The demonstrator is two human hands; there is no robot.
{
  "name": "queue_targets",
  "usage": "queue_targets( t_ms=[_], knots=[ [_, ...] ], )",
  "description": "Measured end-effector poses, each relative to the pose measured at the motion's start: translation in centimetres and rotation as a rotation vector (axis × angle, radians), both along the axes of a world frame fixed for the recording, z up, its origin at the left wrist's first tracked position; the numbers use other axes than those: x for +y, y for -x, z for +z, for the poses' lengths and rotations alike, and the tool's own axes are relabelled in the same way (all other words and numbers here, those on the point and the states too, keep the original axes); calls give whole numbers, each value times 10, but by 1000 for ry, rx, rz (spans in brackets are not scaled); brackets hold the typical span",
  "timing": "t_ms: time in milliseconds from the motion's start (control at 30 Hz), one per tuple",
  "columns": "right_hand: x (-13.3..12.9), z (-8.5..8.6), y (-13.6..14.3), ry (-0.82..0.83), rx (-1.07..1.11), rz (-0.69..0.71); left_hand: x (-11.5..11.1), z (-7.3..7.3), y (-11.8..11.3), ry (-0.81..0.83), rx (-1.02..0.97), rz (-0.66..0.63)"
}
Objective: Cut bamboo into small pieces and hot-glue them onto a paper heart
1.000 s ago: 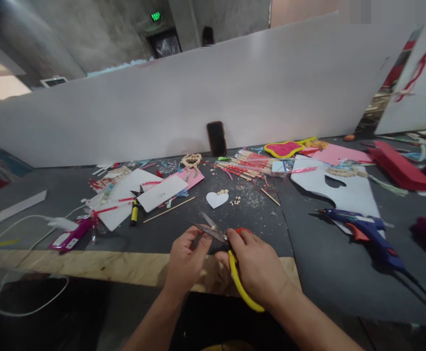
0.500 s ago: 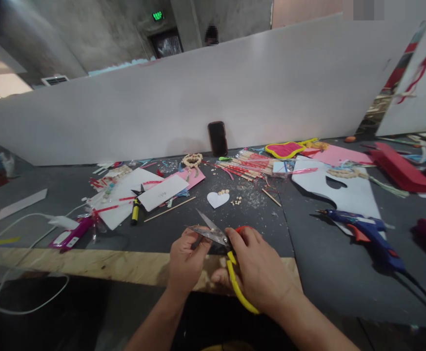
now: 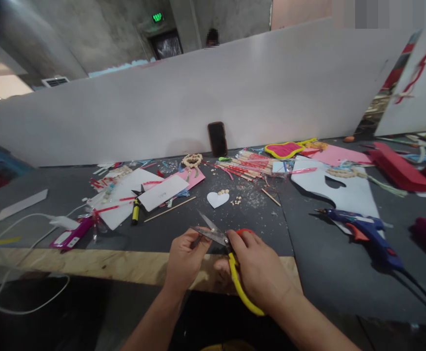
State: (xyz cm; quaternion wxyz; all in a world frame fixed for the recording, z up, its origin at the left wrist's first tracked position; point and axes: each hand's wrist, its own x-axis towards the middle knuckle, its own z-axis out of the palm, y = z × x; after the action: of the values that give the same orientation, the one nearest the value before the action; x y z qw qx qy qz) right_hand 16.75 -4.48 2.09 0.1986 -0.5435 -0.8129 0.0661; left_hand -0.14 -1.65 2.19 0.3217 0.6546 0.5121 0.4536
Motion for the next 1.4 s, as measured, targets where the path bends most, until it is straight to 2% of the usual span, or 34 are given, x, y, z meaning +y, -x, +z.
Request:
queue_targets(
  t_ms=[200,300,467,633,800,1000,1133,1267,1400],
  knots=[
    [0,1,2,68,-20,-37,0,-7,-2,7,21,90],
    [-2,2,2,104,-36,-36,-1,-6,-2,-53,80,122],
    [-4,7,1,86,-35,1,-1,-1,-1,-137,81,91],
    [0,10,1,66,-23,23,1,1,0,-64,48,34],
    [2,5,0,36,-27,35,4,1,3,39,-50,-45],
    [3,0,1,-41,-122,15,3,3,1,70,-18,-16],
    [7,-2,3,3,-146,3,2,-2,-1,94,-18,35],
    [9,0,4,51,-139,-6,5,-5,-2,125,-115,-17],
    [7,4,2,76,-94,6,7,-3,-2,155,-196,-43]
  ],
)
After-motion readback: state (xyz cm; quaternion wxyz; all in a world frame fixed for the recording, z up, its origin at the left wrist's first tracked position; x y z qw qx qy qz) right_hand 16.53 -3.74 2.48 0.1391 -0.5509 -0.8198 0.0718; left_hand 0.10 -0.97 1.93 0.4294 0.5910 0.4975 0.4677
